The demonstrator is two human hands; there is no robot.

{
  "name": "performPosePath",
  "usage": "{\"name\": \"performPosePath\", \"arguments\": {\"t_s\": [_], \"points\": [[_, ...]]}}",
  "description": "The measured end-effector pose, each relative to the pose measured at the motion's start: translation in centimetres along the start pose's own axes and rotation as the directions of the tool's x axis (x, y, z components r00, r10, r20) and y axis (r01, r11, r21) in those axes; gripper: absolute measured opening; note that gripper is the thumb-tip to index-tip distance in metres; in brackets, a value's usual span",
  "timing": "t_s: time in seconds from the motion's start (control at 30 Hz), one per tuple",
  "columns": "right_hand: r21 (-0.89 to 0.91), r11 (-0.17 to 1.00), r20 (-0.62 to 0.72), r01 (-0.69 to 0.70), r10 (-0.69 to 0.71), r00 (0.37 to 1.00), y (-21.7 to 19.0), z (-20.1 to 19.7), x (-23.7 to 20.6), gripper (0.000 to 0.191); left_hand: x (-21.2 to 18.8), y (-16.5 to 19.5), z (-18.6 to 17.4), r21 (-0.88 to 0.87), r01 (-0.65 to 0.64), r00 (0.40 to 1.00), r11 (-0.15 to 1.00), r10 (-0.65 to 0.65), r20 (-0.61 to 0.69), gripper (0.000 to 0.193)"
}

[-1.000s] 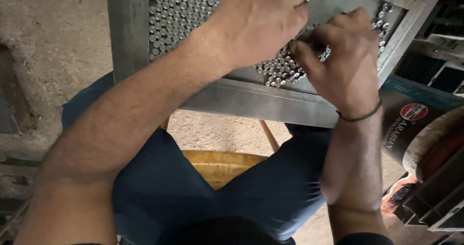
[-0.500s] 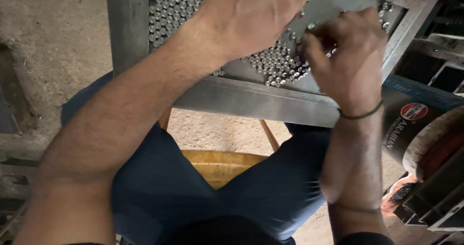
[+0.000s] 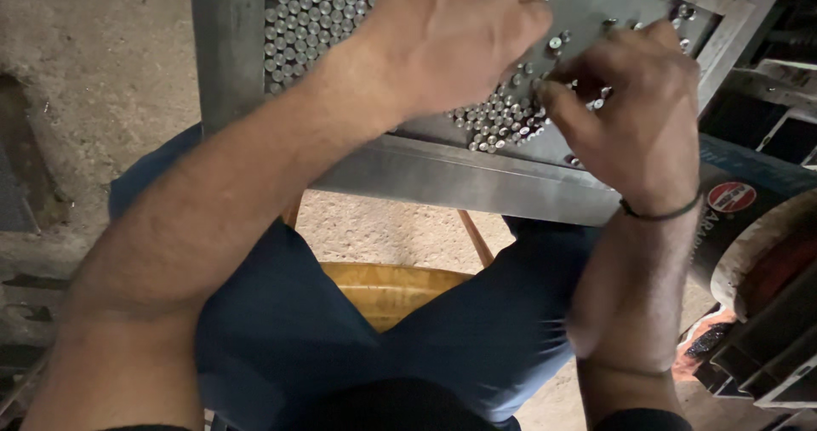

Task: The person sits on a chair with a perforated metal tray on their lap and places small metal caps one by one into the tray's holes, filling the grid across the tray. At the end they pour the leftover loose caps from the tray into a perforated metal bowl.

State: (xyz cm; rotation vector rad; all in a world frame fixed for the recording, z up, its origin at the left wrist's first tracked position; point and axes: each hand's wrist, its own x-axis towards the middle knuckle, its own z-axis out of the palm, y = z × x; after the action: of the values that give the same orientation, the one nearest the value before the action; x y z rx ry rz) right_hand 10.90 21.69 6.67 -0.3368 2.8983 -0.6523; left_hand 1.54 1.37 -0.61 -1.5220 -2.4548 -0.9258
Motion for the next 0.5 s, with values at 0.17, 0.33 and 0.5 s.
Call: {"name": "performPosePath", "arguments": {"t_s": [0.17, 0.33, 0.5], "points": [[0.027, 0.997, 0.053, 0.078, -0.080, 0.995, -0.7, 1.0, 0.0, 0.011, -0.2, 0.1, 0.1, 0.001, -0.034, 0.999, 0.999, 0.034, 0.029, 0.014], [-0.076, 0.997, -0.048, 0.006, -0.010, 0.999, 0.5, 0.9, -0.7, 0.006, -0.4, 0.0, 0.1, -0.005, 0.004, 1.000, 1.000, -0.004, 0.010, 0.013], [-0.027, 0.999, 0.046, 0.022, -0.020, 0.999, 0.9, 1.0, -1.1, 0.008, -0.4, 0.0, 0.1, 0.058, 0.012, 1.000, 0.998, -0.013, 0.006, 0.013]]}}
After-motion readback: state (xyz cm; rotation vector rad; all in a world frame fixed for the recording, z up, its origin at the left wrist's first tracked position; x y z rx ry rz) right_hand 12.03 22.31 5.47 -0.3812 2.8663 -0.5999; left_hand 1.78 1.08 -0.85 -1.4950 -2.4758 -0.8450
